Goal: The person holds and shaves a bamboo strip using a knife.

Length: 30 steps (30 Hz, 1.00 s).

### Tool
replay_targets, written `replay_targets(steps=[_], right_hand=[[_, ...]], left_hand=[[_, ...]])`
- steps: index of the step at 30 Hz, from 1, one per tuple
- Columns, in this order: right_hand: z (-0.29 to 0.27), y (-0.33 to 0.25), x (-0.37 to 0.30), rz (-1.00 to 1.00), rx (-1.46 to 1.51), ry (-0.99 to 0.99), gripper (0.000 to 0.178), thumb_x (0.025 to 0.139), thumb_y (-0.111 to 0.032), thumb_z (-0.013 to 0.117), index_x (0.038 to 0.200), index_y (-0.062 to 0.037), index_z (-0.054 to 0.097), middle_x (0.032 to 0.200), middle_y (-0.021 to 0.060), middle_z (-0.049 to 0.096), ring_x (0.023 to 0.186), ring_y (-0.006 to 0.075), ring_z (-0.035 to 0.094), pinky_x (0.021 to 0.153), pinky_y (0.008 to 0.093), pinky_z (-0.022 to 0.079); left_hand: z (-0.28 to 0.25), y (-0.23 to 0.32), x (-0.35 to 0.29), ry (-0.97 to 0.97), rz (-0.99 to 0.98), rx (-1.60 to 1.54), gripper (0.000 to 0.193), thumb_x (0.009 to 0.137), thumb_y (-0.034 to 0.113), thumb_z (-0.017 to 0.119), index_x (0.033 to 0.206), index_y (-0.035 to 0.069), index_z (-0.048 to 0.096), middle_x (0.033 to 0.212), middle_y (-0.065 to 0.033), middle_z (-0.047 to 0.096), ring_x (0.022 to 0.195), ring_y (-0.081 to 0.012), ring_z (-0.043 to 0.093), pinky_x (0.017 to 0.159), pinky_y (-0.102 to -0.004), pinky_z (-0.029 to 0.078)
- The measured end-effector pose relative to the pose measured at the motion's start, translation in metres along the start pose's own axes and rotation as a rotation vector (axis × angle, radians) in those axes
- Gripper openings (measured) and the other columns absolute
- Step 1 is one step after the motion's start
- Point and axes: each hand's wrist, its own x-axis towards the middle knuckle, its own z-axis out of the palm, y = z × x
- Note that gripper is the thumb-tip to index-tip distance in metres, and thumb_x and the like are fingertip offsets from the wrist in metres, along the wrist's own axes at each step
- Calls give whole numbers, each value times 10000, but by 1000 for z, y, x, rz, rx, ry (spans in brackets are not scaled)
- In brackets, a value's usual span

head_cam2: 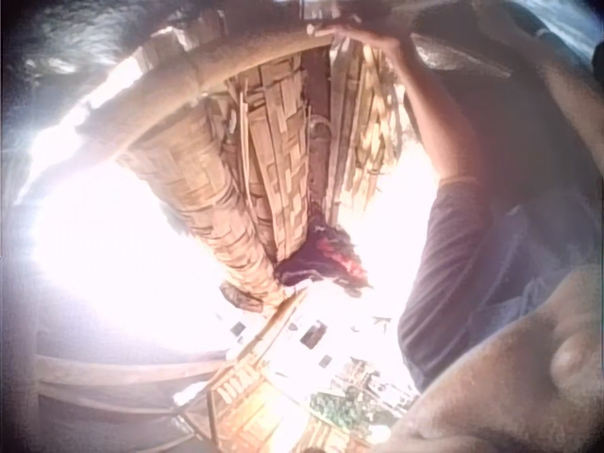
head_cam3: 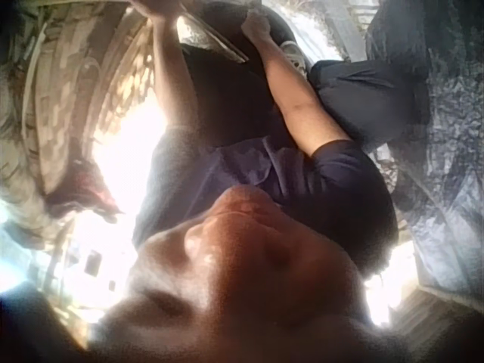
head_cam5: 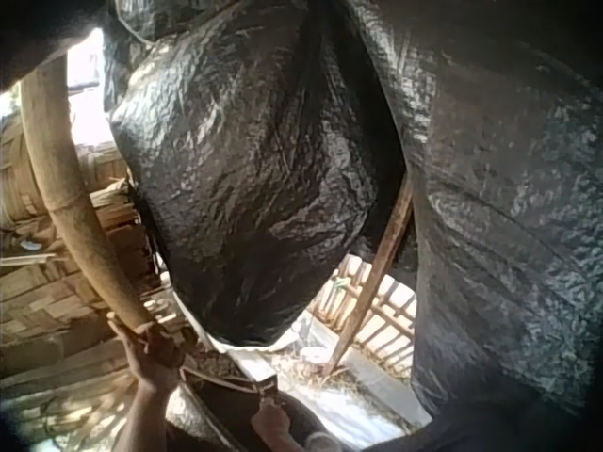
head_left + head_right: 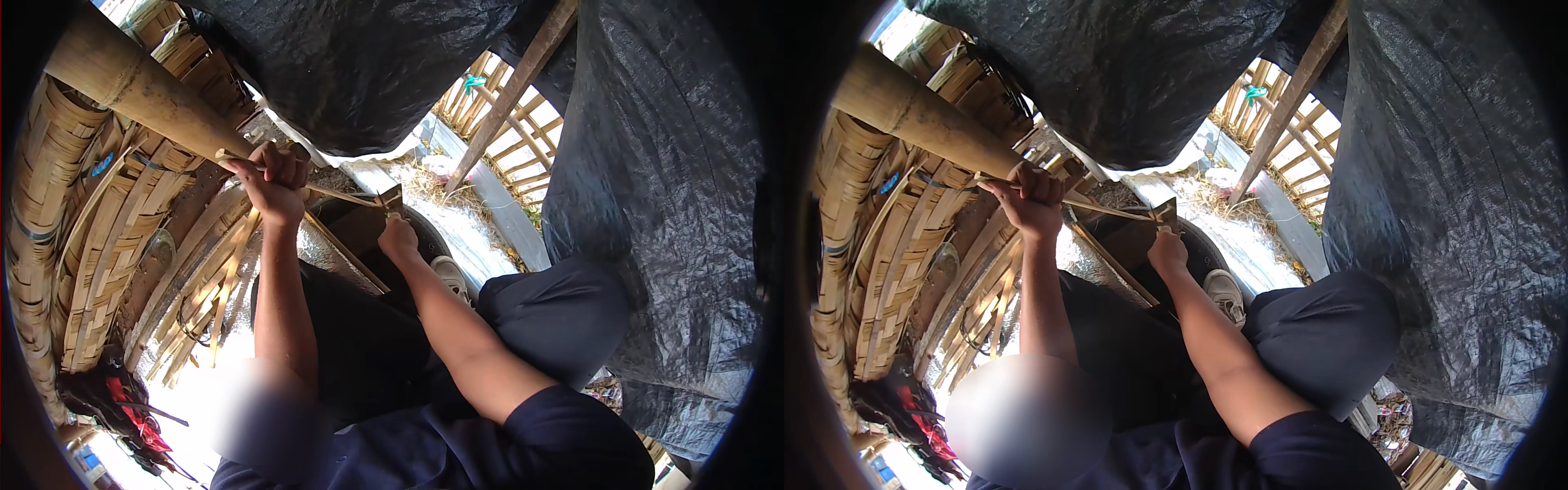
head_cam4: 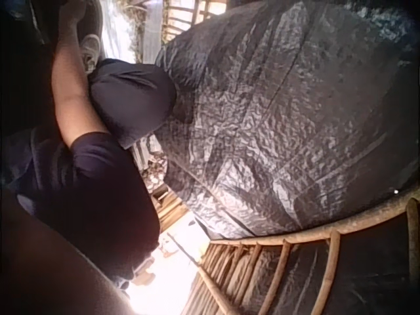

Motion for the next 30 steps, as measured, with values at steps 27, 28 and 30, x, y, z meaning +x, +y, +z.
replay_targets(steps=[27,28,30], right_hand=[[7,20,-25,59,-46,-78,223,922,-152,466,1049,30,473,939,291,642,930,411,641,781,486,519],[7,43,-21,144,-82,-100,230,921,-154,468,1052,34,468,917,292,644,917,413,642,773,492,518],[0,34,-25,139,-86,-100,222,918,-157,471,1019,40,487,898,294,644,914,406,645,770,491,520]], left_hand=[[7,4,1,22,-45,-6,662,838,777,318,587,169,238,499,55,183,470,-88,125,461,-279,122],[11,4,3,-5,-33,-8,663,839,776,316,586,168,239,500,55,183,470,-88,125,461,-279,122],[1,1,2,16,-19,8,664,840,776,314,583,168,240,499,55,184,468,-89,125,459,-279,121]])
